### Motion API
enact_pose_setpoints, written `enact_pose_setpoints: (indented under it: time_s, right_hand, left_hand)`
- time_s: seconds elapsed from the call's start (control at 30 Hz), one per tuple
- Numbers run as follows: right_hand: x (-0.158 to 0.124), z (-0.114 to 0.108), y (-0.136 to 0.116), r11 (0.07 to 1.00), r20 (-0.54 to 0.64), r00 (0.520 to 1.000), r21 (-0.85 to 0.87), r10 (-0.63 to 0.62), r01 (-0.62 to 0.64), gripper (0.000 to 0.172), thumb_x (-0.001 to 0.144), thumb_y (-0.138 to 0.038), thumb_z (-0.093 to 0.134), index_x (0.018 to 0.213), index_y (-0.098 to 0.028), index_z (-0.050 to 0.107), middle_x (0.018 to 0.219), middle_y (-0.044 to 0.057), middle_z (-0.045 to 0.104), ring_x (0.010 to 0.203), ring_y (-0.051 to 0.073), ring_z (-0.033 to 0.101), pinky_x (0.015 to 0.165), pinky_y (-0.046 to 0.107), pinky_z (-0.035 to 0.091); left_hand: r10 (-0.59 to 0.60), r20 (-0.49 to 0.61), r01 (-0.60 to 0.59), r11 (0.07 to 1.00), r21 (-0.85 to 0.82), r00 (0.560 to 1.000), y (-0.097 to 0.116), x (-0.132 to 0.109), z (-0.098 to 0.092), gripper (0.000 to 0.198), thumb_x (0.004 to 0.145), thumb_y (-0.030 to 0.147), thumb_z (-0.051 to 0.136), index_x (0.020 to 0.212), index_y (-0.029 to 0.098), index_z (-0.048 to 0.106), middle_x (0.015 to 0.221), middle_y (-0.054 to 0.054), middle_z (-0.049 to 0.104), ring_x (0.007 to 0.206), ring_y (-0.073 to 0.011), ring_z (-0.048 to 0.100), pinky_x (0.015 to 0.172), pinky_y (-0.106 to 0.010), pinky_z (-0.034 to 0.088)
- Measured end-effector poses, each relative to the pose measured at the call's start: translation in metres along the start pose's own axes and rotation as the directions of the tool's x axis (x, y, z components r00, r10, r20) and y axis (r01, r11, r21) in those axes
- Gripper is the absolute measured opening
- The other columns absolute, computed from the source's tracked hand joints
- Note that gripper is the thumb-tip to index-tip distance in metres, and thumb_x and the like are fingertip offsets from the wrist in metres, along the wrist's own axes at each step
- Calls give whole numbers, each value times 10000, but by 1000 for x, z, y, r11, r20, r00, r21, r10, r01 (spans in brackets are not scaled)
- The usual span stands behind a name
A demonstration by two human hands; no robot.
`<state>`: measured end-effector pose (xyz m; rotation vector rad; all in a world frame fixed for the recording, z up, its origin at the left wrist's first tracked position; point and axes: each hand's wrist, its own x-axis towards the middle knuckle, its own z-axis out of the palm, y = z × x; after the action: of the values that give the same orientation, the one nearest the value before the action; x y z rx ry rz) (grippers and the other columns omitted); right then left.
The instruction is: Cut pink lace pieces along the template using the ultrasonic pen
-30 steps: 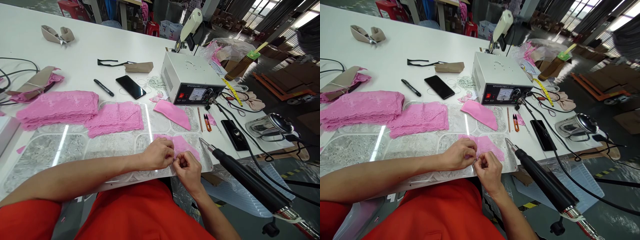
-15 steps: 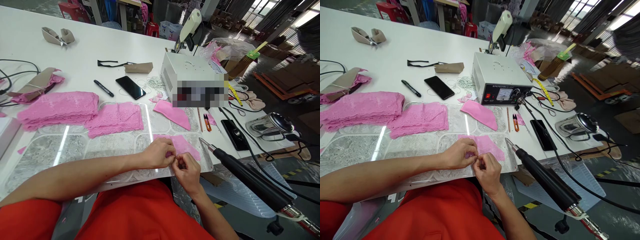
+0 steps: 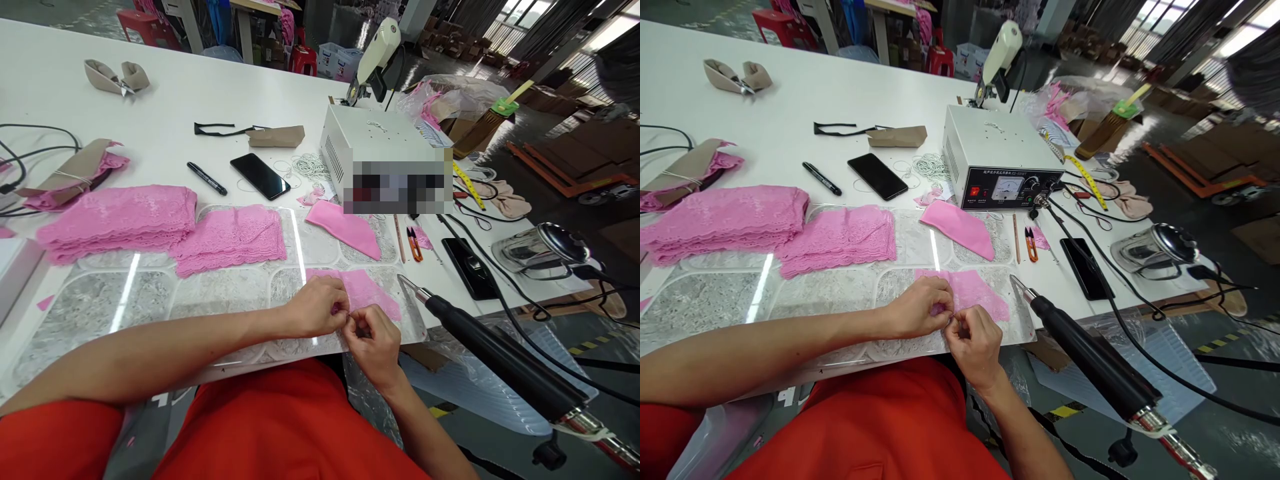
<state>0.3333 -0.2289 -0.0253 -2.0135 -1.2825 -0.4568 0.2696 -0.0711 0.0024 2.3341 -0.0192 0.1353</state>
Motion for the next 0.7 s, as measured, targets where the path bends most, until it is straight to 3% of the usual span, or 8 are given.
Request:
enact_pose_setpoints:
  time_s: [0.7]
  right_hand:
    - [1,1,0,997,37,998,45,56,-57,216,731,-29,519,687,-226,440,601,-54,445,526,93,432,505,230,348]
  left_hand:
    - [-19,-39,18,1000,-25,999,-1,0,6,111,678,60,568,604,141,585,703,-9,600,663,-123,514,632,-238,375]
